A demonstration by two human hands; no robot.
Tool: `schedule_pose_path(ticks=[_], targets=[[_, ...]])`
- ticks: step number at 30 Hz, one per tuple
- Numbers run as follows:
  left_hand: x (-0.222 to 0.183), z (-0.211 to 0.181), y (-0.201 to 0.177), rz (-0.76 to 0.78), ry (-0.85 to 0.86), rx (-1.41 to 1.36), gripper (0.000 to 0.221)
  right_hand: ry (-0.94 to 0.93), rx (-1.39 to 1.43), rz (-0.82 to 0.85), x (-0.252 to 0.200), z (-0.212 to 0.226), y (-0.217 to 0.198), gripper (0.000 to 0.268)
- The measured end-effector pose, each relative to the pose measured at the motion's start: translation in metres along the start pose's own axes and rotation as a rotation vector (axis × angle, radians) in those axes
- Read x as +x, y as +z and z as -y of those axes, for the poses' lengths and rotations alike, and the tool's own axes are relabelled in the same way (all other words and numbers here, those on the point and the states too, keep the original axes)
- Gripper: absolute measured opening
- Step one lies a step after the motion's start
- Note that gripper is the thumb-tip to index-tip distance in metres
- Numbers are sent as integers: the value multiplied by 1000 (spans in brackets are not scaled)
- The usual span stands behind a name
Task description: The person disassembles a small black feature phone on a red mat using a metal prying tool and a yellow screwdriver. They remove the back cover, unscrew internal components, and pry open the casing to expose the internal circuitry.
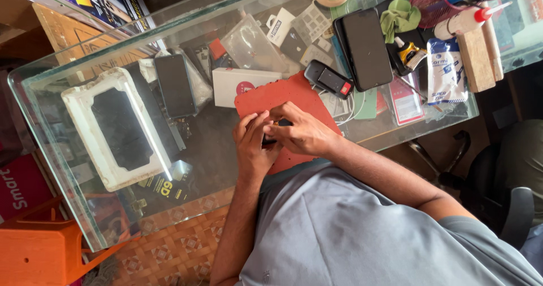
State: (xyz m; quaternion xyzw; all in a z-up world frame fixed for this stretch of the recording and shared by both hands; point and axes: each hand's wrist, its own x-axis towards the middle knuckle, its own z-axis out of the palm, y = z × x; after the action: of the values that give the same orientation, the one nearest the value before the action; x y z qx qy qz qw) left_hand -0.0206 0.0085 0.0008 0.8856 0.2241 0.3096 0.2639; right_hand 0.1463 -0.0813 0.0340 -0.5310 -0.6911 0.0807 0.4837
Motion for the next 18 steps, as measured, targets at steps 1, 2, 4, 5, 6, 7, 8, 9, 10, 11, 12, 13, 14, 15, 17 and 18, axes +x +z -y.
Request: schedule_pose_path(ticks=[1, 2, 4, 5, 6, 7, 8, 9, 10, 11, 12, 13, 14, 15, 17, 18], targets=[[0, 0, 0, 4, -6, -11, 57, 10, -39, -24, -2, -1, 4, 73], [1, 1, 0, 8, -12, -22, 59, 49, -50, -29, -5, -1, 6, 73], [5, 0, 0, -13, 7, -13, 58, 121, -67, -34, -11, -2, 8, 72], [4, -1, -1, -18, 11, -7, 57, 120, -62, -47, -13, -1, 9, 71], [4, -1, 0, -21, 9, -15, 58, 119, -57, -60, -14, -3, 9, 70], [5, -1, -1, -24, 3, -21, 59, 119, -49, -70, -14, -3, 10, 69], [5, 0, 0, -27, -3, -27, 60, 126, -34, -58, -15, -3, 10, 68], [5, 0, -1, -32, -2, -23, 59, 131, -16, -46, -15, -2, 9, 68], [4, 0, 0, -37, 0, -19, 59, 137, 1, -34, -15, -2, 8, 67], [3, 0, 0, -39, 1, -16, 58, 145, 37, -11, -15, -2, 5, 67], [2, 0, 1, -33, -4, -18, 58, 154, 72, 12, -14, -3, 1, 67], [3, 1, 2, -30, -7, -17, 57, 158, 107, 35, -10, -4, -2, 68], [2, 1, 2, -27, -10, -17, 56, 117, 146, 46, -6, -5, -4, 66], [2, 1, 2, -25, -11, -13, 56, 73, 179, 55, 0, -8, -7, 64], [2, 2, 2, -26, -7, -5, 56, -1, 174, 38, 8, -5, -10, 61], [2, 2, 1, -16, -11, -4, 55, -30, 135, 12, 11, -3, -9, 61]])
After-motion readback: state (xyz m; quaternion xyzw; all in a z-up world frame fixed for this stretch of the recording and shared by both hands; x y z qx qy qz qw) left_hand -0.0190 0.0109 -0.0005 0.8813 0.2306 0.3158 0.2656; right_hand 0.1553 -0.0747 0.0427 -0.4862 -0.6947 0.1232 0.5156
